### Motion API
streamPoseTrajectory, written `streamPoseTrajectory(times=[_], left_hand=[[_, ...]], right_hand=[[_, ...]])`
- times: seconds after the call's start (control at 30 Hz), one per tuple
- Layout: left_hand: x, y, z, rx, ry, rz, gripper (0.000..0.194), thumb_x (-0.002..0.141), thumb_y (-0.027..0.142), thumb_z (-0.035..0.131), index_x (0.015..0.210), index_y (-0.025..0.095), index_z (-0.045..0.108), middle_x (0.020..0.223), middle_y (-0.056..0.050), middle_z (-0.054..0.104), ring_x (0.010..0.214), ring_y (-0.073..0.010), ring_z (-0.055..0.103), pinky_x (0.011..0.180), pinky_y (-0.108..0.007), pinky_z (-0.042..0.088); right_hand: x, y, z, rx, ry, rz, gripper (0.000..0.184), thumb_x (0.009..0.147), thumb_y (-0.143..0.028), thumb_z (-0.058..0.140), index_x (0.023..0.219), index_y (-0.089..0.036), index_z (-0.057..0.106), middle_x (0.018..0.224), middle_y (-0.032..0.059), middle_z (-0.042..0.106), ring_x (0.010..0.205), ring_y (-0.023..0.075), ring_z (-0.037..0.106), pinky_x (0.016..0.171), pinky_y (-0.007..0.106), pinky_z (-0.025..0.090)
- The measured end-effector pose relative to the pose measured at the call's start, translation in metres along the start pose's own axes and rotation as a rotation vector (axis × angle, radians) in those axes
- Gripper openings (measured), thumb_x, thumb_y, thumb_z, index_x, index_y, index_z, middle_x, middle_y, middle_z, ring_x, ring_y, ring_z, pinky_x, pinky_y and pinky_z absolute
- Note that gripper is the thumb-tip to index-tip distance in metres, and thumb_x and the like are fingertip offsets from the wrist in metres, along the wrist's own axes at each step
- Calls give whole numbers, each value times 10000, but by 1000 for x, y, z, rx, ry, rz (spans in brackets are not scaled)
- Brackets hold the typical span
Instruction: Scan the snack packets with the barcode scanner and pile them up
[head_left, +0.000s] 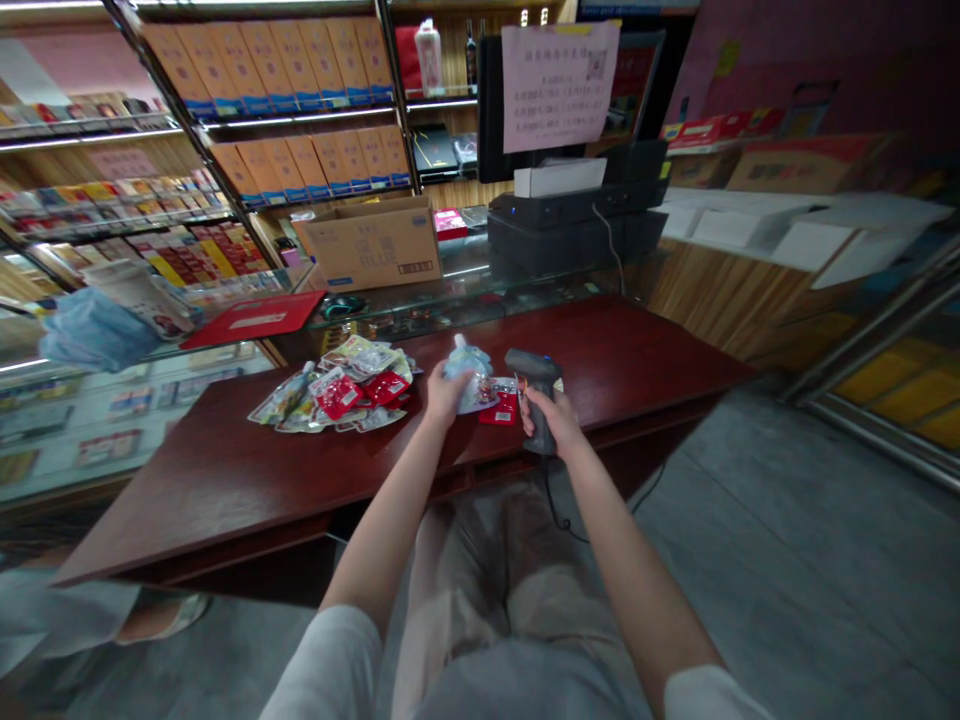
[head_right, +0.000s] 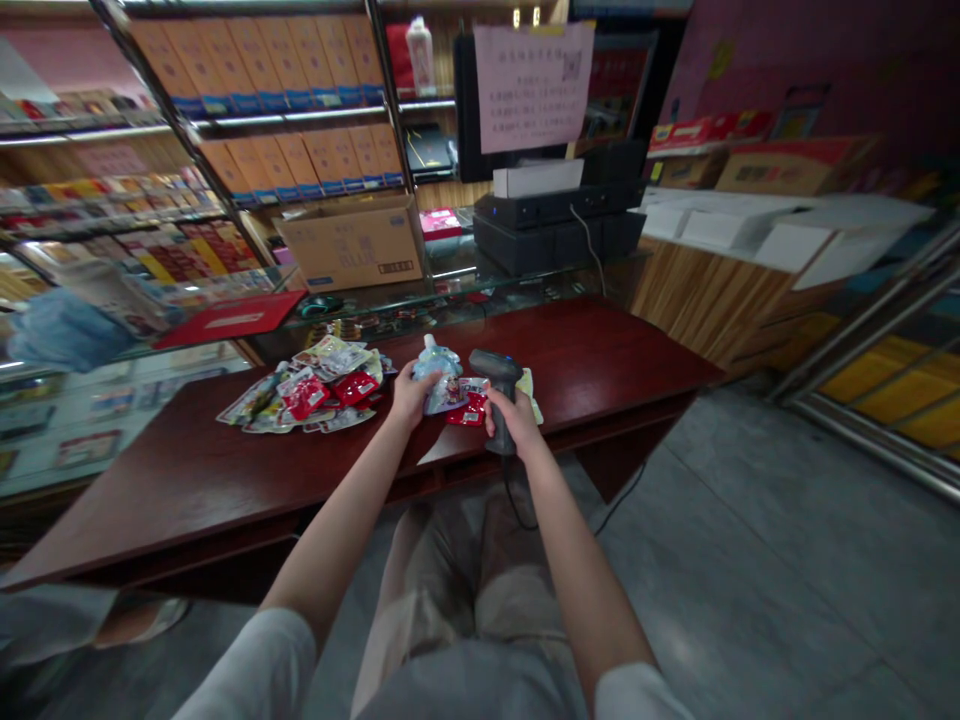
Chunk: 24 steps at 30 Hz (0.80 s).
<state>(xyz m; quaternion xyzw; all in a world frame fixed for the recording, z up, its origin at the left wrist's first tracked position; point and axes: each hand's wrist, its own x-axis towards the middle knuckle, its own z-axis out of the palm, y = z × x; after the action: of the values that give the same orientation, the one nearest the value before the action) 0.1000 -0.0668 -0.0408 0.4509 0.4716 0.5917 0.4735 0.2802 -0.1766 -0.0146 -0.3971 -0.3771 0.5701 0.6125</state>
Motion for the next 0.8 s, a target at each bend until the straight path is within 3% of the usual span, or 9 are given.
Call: streamPoseTrajectory(times=[0.13,0.37,0.57,0.67,0.8], left_hand=[[19,9,3,-249,48,26,574,546,340,843,1031,193,574,949,-37,709,872,-202,696,861,-367,548],[48,22,-2,-325,-7,-58,546,491,357,911,919,123,667,829,-74,741,799,-241,717,825,-407,565],[54,19,-8,-455,-87,-123,501,623,444,866,974,163,646,825,-55,734,878,-244,725,867,-405,563],[57,18,-13,-456,-147,-96,570,684,569,807,1045,163,634,923,-92,743,960,-257,714,897,-407,547],[60,18,-18,-431,-140,-119,649,704,691,736,1055,154,642,949,-108,742,923,-237,712,874,-377,545]], right_hand=[[14,-5,12,-46,-30,-9,442,669,-492,775,924,-169,614,537,-69,568,350,85,475,337,214,378],[38,-2,33,-34,-62,-29,413,674,-469,760,929,-173,627,524,-65,562,346,88,460,335,223,367],[49,8,43,-70,-154,31,428,695,-464,748,969,-159,624,537,-60,575,349,86,463,339,217,365],[51,11,44,-58,-176,79,428,687,-476,754,932,-150,624,524,-60,562,340,82,449,333,214,351],[49,14,43,-23,-211,118,400,687,-477,760,874,-151,625,503,-66,535,330,69,419,329,204,335]])
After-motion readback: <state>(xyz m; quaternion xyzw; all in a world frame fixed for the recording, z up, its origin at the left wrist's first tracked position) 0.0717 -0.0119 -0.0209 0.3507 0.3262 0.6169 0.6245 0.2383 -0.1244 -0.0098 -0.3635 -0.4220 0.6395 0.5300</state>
